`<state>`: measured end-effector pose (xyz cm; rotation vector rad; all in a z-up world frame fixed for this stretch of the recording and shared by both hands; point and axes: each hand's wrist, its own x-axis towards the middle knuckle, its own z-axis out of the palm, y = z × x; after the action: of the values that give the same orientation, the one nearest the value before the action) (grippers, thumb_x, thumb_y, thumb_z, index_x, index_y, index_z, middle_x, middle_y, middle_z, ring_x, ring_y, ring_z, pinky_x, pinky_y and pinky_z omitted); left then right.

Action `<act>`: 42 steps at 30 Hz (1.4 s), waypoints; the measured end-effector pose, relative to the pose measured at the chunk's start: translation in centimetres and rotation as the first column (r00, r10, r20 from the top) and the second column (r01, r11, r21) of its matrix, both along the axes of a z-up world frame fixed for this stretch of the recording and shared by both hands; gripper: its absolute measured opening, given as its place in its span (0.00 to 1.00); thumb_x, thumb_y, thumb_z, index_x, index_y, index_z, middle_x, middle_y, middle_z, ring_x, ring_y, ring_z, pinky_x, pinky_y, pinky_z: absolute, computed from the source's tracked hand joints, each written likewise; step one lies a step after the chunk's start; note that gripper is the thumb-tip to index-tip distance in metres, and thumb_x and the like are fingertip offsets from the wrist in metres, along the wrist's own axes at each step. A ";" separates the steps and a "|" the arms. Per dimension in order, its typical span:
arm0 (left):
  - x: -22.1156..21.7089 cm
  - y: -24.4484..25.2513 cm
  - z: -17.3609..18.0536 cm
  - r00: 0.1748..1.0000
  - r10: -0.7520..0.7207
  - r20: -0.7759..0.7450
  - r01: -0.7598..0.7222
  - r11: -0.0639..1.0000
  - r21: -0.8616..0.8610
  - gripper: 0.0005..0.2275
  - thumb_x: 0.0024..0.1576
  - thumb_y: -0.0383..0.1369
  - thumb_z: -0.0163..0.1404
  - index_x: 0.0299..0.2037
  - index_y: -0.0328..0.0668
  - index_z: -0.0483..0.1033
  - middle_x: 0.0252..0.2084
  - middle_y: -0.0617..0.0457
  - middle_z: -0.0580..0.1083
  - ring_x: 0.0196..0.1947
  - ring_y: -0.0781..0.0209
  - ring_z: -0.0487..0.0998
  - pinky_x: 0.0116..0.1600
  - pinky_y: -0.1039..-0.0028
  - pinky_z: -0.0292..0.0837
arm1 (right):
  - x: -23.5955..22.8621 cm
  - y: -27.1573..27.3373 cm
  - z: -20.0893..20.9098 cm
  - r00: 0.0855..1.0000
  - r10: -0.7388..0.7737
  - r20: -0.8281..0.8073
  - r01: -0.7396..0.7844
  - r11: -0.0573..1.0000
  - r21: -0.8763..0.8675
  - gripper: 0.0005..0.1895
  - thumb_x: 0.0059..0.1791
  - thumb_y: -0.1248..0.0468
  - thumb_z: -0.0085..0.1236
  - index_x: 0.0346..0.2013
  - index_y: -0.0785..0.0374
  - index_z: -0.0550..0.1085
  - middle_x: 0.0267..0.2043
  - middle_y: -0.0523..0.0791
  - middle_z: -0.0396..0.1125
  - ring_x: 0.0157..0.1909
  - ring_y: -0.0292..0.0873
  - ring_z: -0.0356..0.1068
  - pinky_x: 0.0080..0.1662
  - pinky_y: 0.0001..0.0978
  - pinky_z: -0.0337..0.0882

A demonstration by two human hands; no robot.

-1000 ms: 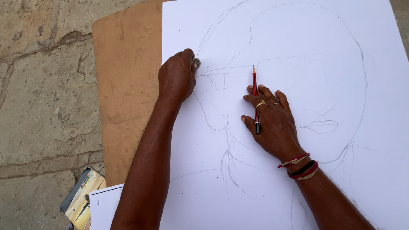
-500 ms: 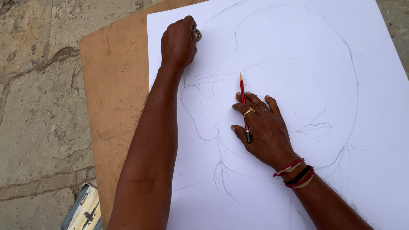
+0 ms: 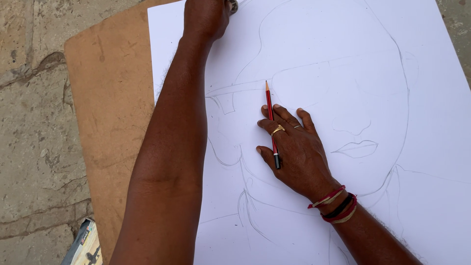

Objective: Sketching a portrait on a large sheet of paper using a pencil and an eraser, referring to a printed photograph.

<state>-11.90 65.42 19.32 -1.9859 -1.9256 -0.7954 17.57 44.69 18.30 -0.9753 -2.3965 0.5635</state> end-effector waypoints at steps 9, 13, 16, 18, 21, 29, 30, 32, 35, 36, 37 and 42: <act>-1.6 -7.4 2.4 0.987 -0.077 -0.142 0.072 0.997 -0.039 0.05 0.55 0.27 0.62 0.38 0.38 0.79 0.30 0.45 0.80 0.27 0.55 0.81 0.29 0.64 0.74 | 0.0 -0.2 0.1 1.000 -0.014 0.018 0.013 1.000 0.004 0.23 0.46 0.57 0.62 0.55 0.61 0.72 0.68 0.47 0.62 0.73 0.47 0.53 0.71 0.54 0.45; -1.3 -10.7 2.9 0.987 0.009 -0.158 -0.034 0.987 -0.155 0.05 0.56 0.28 0.60 0.38 0.37 0.79 0.29 0.46 0.79 0.25 0.57 0.80 0.27 0.64 0.72 | -0.1 -0.3 0.0 1.000 -0.017 0.019 0.016 0.999 0.028 0.23 0.47 0.57 0.62 0.54 0.61 0.72 0.68 0.47 0.63 0.73 0.47 0.54 0.71 0.55 0.45; -1.0 -12.4 3.2 0.988 0.046 -0.148 -0.075 0.979 -0.190 0.06 0.56 0.29 0.60 0.38 0.36 0.79 0.27 0.46 0.79 0.24 0.58 0.79 0.25 0.64 0.71 | -0.1 -0.3 -0.1 0.999 -0.024 0.038 0.023 0.999 0.033 0.23 0.47 0.57 0.62 0.54 0.61 0.72 0.67 0.46 0.63 0.73 0.47 0.54 0.71 0.55 0.45; -0.8 -13.0 3.3 0.987 0.065 -0.147 -0.095 0.974 -0.204 0.06 0.56 0.29 0.60 0.38 0.36 0.78 0.27 0.46 0.79 0.24 0.58 0.79 0.24 0.64 0.70 | -0.1 -0.3 -0.1 0.998 -0.026 0.049 0.024 0.999 0.034 0.23 0.47 0.57 0.62 0.54 0.61 0.72 0.67 0.46 0.63 0.73 0.47 0.54 0.71 0.55 0.45; -0.7 -13.4 3.3 0.981 0.089 -0.174 -0.129 0.963 -0.237 0.06 0.56 0.30 0.60 0.37 0.36 0.78 0.25 0.45 0.78 0.23 0.58 0.78 0.24 0.64 0.70 | -0.1 -0.3 0.0 0.997 -0.028 0.065 0.026 0.999 0.038 0.23 0.47 0.56 0.62 0.55 0.61 0.72 0.67 0.46 0.64 0.73 0.47 0.54 0.71 0.55 0.45; 0.5 -15.5 4.4 0.961 0.173 -0.214 -0.242 0.903 -0.354 0.07 0.57 0.32 0.60 0.37 0.35 0.78 0.24 0.44 0.78 0.22 0.58 0.78 0.23 0.65 0.70 | 0.0 -0.3 -0.3 0.999 -0.022 0.030 0.021 0.999 0.037 0.24 0.46 0.57 0.62 0.54 0.61 0.72 0.68 0.46 0.63 0.73 0.46 0.54 0.71 0.55 0.45; 0.5 -15.3 4.2 0.962 0.171 -0.213 -0.239 0.903 -0.357 0.07 0.57 0.32 0.60 0.37 0.35 0.78 0.24 0.44 0.78 0.22 0.58 0.78 0.23 0.65 0.70 | 0.0 -0.3 -0.2 0.999 -0.024 0.031 0.023 0.999 0.035 0.24 0.46 0.57 0.62 0.54 0.61 0.72 0.68 0.46 0.63 0.73 0.46 0.54 0.71 0.55 0.45; 0.2 -15.0 3.8 0.963 0.181 -0.201 -0.240 0.913 -0.330 0.07 0.58 0.31 0.59 0.37 0.35 0.78 0.25 0.43 0.78 0.22 0.58 0.79 0.24 0.64 0.71 | 0.0 -0.4 -0.1 1.000 -0.017 0.010 0.017 0.999 0.042 0.23 0.47 0.57 0.62 0.54 0.61 0.73 0.68 0.46 0.63 0.73 0.46 0.54 0.71 0.54 0.45; -1.0 -13.1 2.3 0.973 0.146 -0.178 -0.182 0.961 -0.207 0.06 0.56 0.29 0.60 0.37 0.36 0.79 0.26 0.44 0.79 0.23 0.57 0.79 0.24 0.64 0.72 | 0.0 -0.3 -0.1 0.999 -0.026 0.036 0.024 0.999 0.042 0.23 0.47 0.57 0.63 0.54 0.61 0.73 0.67 0.46 0.64 0.73 0.46 0.54 0.71 0.54 0.46; -1.1 -12.6 2.3 0.973 0.147 -0.175 -0.182 0.962 -0.204 0.06 0.56 0.29 0.60 0.37 0.36 0.79 0.26 0.44 0.79 0.23 0.57 0.79 0.24 0.64 0.72 | 0.0 -0.3 -0.2 0.999 -0.025 0.038 0.024 0.999 0.045 0.23 0.47 0.57 0.63 0.54 0.61 0.73 0.67 0.46 0.64 0.73 0.46 0.54 0.71 0.54 0.46; -1.2 -12.0 2.4 0.982 0.112 -0.153 -0.138 0.976 -0.170 0.05 0.56 0.28 0.59 0.37 0.36 0.79 0.27 0.44 0.79 0.24 0.58 0.79 0.24 0.65 0.73 | 0.0 -0.4 -0.2 0.999 -0.025 0.024 0.024 0.999 0.049 0.23 0.47 0.57 0.62 0.54 0.61 0.73 0.67 0.46 0.64 0.73 0.46 0.55 0.71 0.54 0.46; -0.8 -12.9 2.8 0.996 0.038 -0.079 -0.049 0.988 -0.143 0.03 0.57 0.26 0.58 0.37 0.36 0.78 0.28 0.46 0.79 0.25 0.58 0.79 0.25 0.66 0.73 | -0.2 -0.4 -0.1 0.996 -0.038 0.078 0.035 0.999 0.035 0.23 0.48 0.56 0.62 0.56 0.60 0.73 0.66 0.46 0.64 0.73 0.46 0.54 0.72 0.53 0.46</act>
<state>-12.74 52.55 22.15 -2.0166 -2.0274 -0.5752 17.40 44.31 18.20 -1.0428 -2.4435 0.4783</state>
